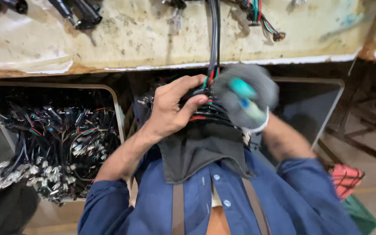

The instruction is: The person processes wire harnesses at a workbench, using pliers to cut and strip insulation from wire ends. They pick up harnesses from a bin, work on the wires one at a time, and place finished harnesses on the table.

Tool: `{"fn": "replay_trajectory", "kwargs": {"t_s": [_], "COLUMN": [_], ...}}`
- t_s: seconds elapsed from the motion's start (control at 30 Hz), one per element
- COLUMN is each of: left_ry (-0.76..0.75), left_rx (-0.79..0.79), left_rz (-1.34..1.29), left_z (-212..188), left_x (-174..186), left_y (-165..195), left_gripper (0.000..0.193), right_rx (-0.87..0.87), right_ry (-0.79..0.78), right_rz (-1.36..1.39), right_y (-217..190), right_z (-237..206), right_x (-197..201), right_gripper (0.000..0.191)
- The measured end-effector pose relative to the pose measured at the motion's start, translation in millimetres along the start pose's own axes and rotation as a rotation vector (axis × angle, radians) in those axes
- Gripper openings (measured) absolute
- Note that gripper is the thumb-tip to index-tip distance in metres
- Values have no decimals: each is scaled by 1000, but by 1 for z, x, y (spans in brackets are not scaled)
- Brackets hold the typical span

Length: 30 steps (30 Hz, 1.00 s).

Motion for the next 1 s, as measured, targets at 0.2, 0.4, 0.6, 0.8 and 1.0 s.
{"fn": "replay_trajectory", "kwargs": {"t_s": [0.2,0.4,0.6,0.8,1.0], "left_ry": [-47,-261,-207,-120,-333], "left_rx": [-17,497,367,230,314], "left_rz": [-144,-589,-607,-338,-519], "left_z": [-2,-5,-11,-9,-8], "left_x": [9,2,0,0,1], "left_y": [-5,-27,-29,-27,6], "left_gripper": [30,34,38,37,66], "right_rx": [119,327,-89,-140,-97], "right_ry": [-114,-327,253,336,460], "right_rz": [-87,-88,160,209,197], "right_y": [-32,-3,-6,11,91], "right_z": [3,15,-9,-21,5], "right_x": [2,2,4,-35,-13], "right_gripper": [32,30,20,10,6]}}
Point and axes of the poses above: each hand's wrist, its own z-axis towards the middle knuckle, its own x-axis out of the back of the hand, y = z × x, the point moved 2 cm from there along z, towards the middle knuckle, and after that the axes turned 15 degrees about x, right-handed, at the moved point
